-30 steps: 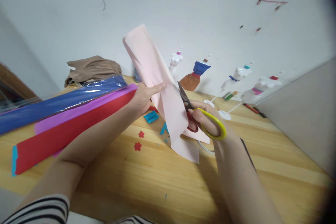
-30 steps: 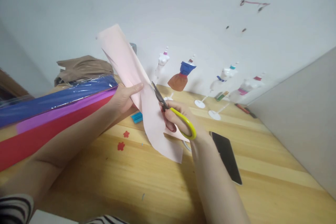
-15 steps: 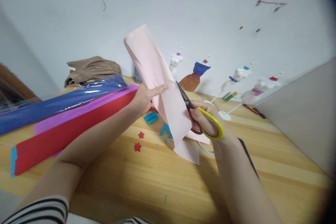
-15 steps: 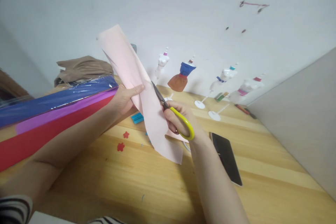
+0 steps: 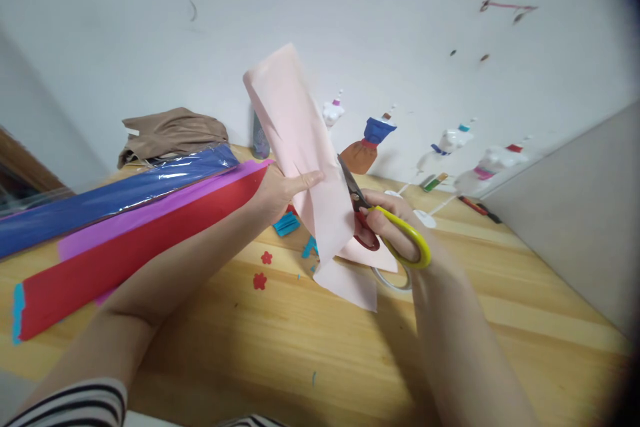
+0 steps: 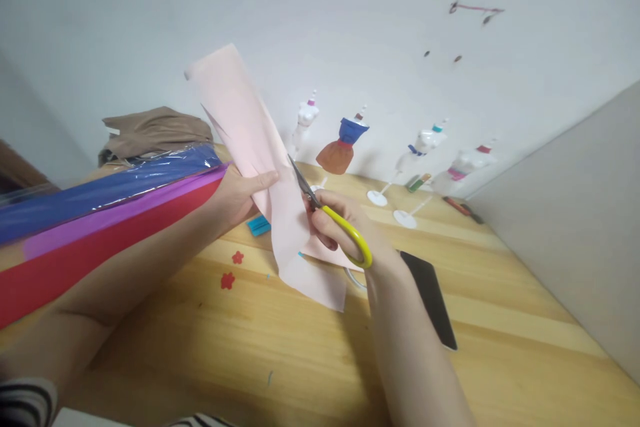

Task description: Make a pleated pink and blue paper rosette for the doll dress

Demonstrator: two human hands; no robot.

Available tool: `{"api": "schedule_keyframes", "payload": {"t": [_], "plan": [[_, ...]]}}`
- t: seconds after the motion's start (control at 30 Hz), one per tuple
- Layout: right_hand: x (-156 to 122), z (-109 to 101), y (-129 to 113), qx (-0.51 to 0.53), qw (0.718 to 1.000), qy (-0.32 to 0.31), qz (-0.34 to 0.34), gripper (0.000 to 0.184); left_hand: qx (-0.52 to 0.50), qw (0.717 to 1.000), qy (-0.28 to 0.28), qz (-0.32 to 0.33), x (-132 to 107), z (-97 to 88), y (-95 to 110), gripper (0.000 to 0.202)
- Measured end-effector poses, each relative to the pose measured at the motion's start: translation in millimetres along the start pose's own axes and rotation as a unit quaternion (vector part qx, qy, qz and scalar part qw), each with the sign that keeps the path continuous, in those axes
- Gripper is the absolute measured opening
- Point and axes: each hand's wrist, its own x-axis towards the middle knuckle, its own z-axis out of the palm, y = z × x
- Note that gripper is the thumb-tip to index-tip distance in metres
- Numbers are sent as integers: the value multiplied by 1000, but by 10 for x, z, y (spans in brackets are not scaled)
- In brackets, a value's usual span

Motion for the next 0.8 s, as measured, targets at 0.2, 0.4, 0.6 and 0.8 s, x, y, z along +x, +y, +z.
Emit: {"api": "schedule_keyframes", "payload": {"t": [0.2, 0.4, 0.6, 0.8], "plan": [[5, 17, 7, 6, 1000, 15, -8, 54, -4, 1000, -18, -16, 8, 3, -15, 53], [31, 12, 120, 62, 997, 41, 11, 53, -26, 999, -3, -31, -19, 54, 23, 54], [10, -3, 85, 48, 999, 22, -2, 55, -31, 999, 2, -39, -18, 49, 11, 54], [3, 8, 9, 14, 999, 5, -32, 53, -6, 999, 13, -36, -31, 27, -27, 56]]}}
